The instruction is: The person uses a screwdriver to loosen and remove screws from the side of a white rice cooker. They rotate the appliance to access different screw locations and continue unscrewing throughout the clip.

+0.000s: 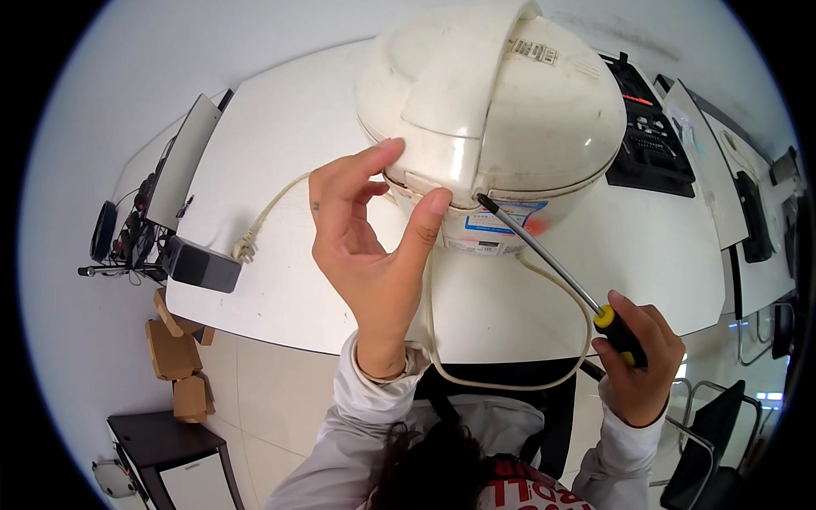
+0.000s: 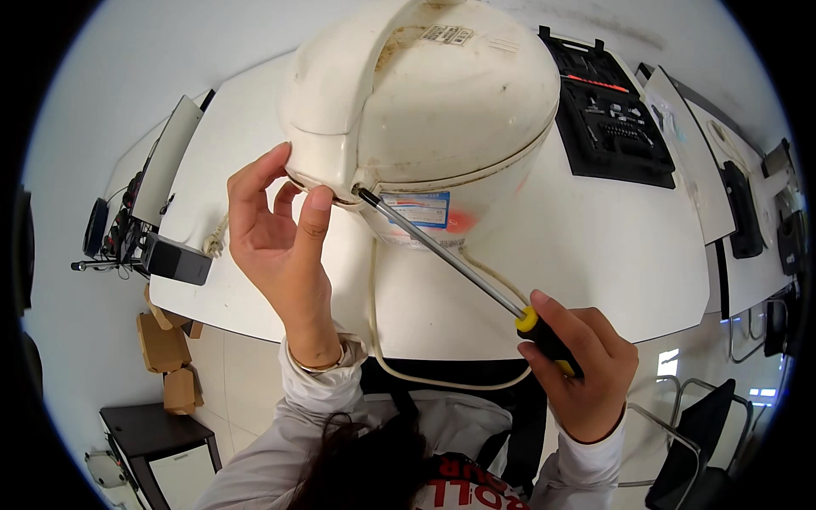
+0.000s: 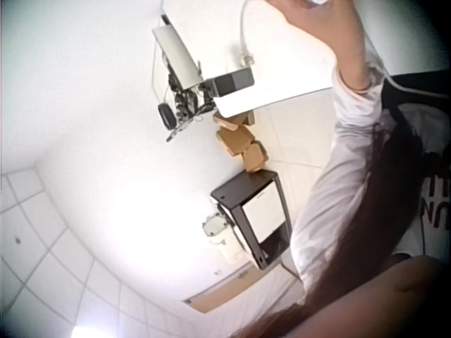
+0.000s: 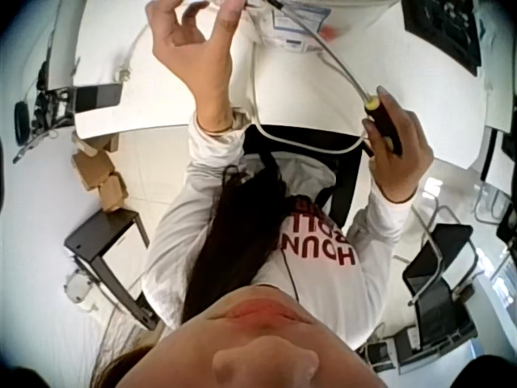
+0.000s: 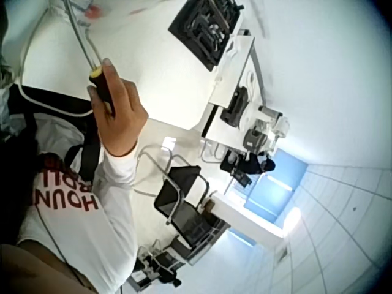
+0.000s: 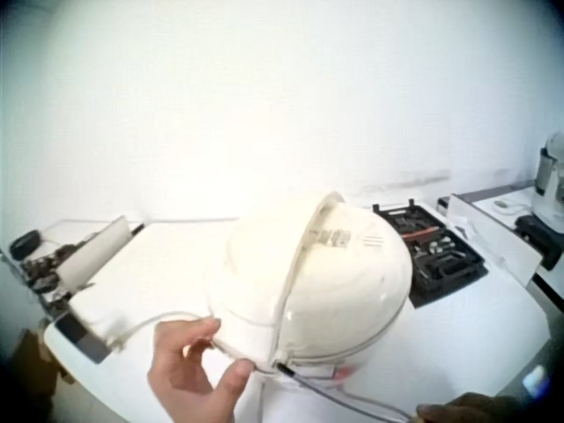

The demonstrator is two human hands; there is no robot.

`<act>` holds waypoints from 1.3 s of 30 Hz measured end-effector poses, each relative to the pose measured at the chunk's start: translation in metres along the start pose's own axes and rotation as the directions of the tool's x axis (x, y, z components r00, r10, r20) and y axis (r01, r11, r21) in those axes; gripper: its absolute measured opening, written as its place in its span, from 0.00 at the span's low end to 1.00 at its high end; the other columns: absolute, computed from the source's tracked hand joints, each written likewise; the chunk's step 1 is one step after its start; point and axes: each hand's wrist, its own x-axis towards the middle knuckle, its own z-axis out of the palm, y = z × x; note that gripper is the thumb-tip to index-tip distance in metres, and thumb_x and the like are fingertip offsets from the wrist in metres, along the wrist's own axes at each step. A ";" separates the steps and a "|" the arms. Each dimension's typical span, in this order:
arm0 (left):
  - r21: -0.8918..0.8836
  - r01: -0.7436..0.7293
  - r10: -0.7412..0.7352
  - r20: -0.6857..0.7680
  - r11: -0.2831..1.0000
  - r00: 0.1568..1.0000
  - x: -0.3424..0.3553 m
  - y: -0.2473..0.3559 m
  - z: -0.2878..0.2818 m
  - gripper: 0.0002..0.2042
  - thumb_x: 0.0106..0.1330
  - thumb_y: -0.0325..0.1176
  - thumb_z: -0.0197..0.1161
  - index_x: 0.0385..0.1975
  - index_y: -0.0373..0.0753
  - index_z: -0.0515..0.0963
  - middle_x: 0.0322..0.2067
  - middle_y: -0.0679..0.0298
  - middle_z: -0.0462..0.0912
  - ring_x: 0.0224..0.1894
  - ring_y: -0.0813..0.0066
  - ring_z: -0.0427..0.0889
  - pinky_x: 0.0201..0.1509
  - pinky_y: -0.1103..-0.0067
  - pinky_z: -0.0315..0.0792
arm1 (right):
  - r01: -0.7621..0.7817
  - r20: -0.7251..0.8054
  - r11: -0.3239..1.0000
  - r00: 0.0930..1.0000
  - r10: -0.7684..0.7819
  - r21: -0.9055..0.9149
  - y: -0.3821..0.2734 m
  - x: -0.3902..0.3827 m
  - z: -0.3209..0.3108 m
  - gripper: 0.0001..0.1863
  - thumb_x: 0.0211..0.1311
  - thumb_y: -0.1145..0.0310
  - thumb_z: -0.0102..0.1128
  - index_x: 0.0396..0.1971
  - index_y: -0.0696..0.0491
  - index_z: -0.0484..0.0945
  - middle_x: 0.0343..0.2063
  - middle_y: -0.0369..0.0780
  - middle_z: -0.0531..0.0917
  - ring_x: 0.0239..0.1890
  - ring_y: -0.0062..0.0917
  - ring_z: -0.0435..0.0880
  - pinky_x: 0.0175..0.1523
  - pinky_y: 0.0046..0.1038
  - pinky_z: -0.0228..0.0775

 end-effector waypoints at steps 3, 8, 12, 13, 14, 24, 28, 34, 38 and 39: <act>-0.003 -0.044 0.044 -0.010 0.999 0.999 -0.001 -0.001 0.000 0.18 0.44 0.27 0.71 0.38 0.38 0.78 0.39 0.63 0.71 0.42 0.74 0.68 0.42 0.80 0.65 | 0.016 -0.003 0.999 1.000 -0.017 -0.035 -0.004 0.003 -0.003 0.28 0.33 0.82 0.68 0.42 0.54 0.77 0.25 0.41 0.79 0.24 0.26 0.80 0.28 0.20 0.70; 0.051 -0.110 0.110 -0.001 0.993 0.994 -0.004 -0.002 0.000 0.13 0.43 0.25 0.71 0.32 0.40 0.81 0.38 0.62 0.72 0.43 0.73 0.67 0.43 0.79 0.64 | 0.068 0.051 0.977 0.997 -0.059 -0.200 -0.019 0.014 -0.026 0.28 0.31 0.81 0.69 0.42 0.54 0.78 0.23 0.40 0.78 0.23 0.25 0.80 0.25 0.20 0.69; 0.032 -0.096 0.096 -0.015 0.995 0.995 -0.003 0.000 0.002 0.13 0.42 0.25 0.71 0.31 0.41 0.82 0.37 0.61 0.72 0.44 0.72 0.67 0.44 0.78 0.64 | 0.173 0.122 0.935 0.982 -0.141 -0.310 -0.028 0.020 -0.043 0.30 0.30 0.79 0.70 0.43 0.55 0.77 0.21 0.39 0.76 0.21 0.23 0.77 0.23 0.19 0.66; 0.043 -0.097 0.097 -0.006 0.994 0.995 -0.002 -0.001 0.000 0.13 0.42 0.25 0.71 0.31 0.41 0.82 0.37 0.61 0.72 0.44 0.72 0.67 0.44 0.78 0.64 | 0.172 0.147 0.936 0.980 -0.132 -0.306 -0.030 0.021 -0.045 0.30 0.30 0.79 0.70 0.43 0.55 0.77 0.21 0.39 0.77 0.20 0.23 0.77 0.23 0.19 0.66; 0.050 -0.101 0.101 0.004 0.994 0.995 -0.002 0.000 0.000 0.13 0.42 0.25 0.71 0.31 0.41 0.82 0.37 0.61 0.72 0.45 0.71 0.67 0.44 0.78 0.64 | 0.169 0.167 0.938 0.978 -0.123 -0.304 -0.030 0.021 -0.047 0.30 0.30 0.79 0.70 0.44 0.55 0.77 0.21 0.39 0.77 0.20 0.23 0.77 0.23 0.19 0.65; 0.131 -0.200 0.188 0.102 0.971 0.977 -0.001 -0.005 -0.005 0.14 0.48 0.20 0.66 0.36 0.38 0.78 0.42 0.62 0.71 0.34 0.80 0.71 0.43 0.81 0.68 | 0.051 0.077 0.999 0.996 -0.052 0.014 0.000 0.006 -0.012 0.31 0.30 0.80 0.69 0.45 0.55 0.76 0.21 0.40 0.78 0.19 0.22 0.76 0.24 0.19 0.64; 0.087 -0.130 0.127 0.038 0.988 0.991 -0.001 -0.002 -0.002 0.14 0.44 0.24 0.70 0.33 0.40 0.80 0.40 0.61 0.71 0.39 0.75 0.68 0.44 0.79 0.65 | 0.029 0.067 0.998 0.997 -0.033 0.057 0.001 0.006 -0.009 0.31 0.30 0.81 0.68 0.45 0.54 0.76 0.21 0.40 0.78 0.19 0.23 0.76 0.24 0.19 0.65; 0.058 -0.107 0.107 0.005 0.993 0.994 -0.002 0.000 -0.001 0.14 0.43 0.26 0.71 0.33 0.40 0.81 0.40 0.59 0.71 0.41 0.74 0.66 0.41 0.82 0.65 | -0.050 0.074 0.985 0.997 0.038 0.163 0.001 -0.003 0.001 0.30 0.32 0.82 0.67 0.45 0.54 0.76 0.21 0.40 0.78 0.20 0.23 0.76 0.26 0.18 0.64; 0.056 -0.118 0.118 0.008 0.991 0.993 -0.003 -0.002 0.001 0.14 0.44 0.25 0.71 0.33 0.40 0.81 0.40 0.59 0.72 0.41 0.74 0.67 0.37 0.84 0.66 | -0.082 0.075 0.977 0.995 0.069 0.198 -0.001 -0.009 0.006 0.30 0.34 0.81 0.67 0.46 0.54 0.75 0.21 0.40 0.77 0.20 0.22 0.75 0.26 0.18 0.64; 0.058 -0.118 0.118 0.007 0.991 0.993 -0.002 -0.001 0.000 0.14 0.44 0.25 0.71 0.33 0.39 0.81 0.40 0.59 0.72 0.41 0.74 0.66 0.36 0.84 0.66 | -0.084 0.074 0.973 0.995 0.070 0.214 -0.002 -0.010 0.008 0.30 0.35 0.81 0.66 0.46 0.54 0.75 0.21 0.40 0.77 0.20 0.22 0.75 0.26 0.18 0.64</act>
